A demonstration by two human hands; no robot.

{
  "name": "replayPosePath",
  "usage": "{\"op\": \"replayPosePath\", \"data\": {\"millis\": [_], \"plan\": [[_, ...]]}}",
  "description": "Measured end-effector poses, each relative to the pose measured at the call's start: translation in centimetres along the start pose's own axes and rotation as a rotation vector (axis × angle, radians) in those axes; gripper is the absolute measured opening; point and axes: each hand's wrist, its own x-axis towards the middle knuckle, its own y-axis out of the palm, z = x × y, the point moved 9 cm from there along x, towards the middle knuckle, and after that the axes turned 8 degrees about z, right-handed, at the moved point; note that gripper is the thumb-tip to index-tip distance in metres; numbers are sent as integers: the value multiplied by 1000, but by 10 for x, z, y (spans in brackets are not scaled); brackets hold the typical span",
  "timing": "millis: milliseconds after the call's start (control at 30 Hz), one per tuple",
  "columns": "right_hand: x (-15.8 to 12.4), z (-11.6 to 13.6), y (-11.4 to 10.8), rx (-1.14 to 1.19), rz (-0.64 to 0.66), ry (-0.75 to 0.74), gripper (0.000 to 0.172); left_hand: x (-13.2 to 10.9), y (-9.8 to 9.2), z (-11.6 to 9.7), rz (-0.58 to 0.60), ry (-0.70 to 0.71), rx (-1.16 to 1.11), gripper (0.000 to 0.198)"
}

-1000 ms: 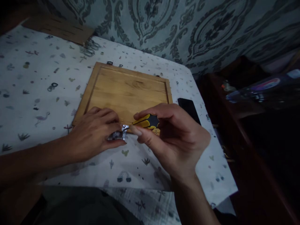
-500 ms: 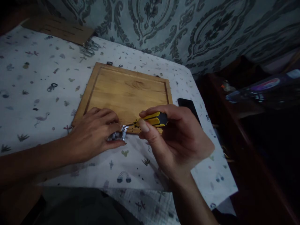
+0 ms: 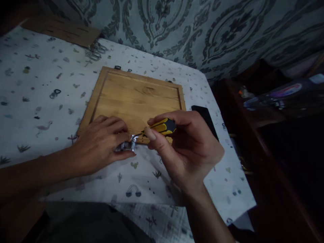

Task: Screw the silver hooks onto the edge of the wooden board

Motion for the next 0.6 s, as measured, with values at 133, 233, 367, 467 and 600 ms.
{"op": "replayPosePath", "data": {"millis": [133,233,367,467,600], "plan": [[2,1,0,-59,13,-2,23,0,0,0,-6,6,6,32],[4,1,1,-83,34,14,21,1,1,0,24,0,2,32],[6,1,2,-52,36,11,32,1,1,0,52,-16,-9,34],[8,-2,5,-46,101,47,32,1,2,1,55,-18,-25,34],[8,-5,4,-22,169,87,24,1,2,1,37,-14,-20,34]]}}
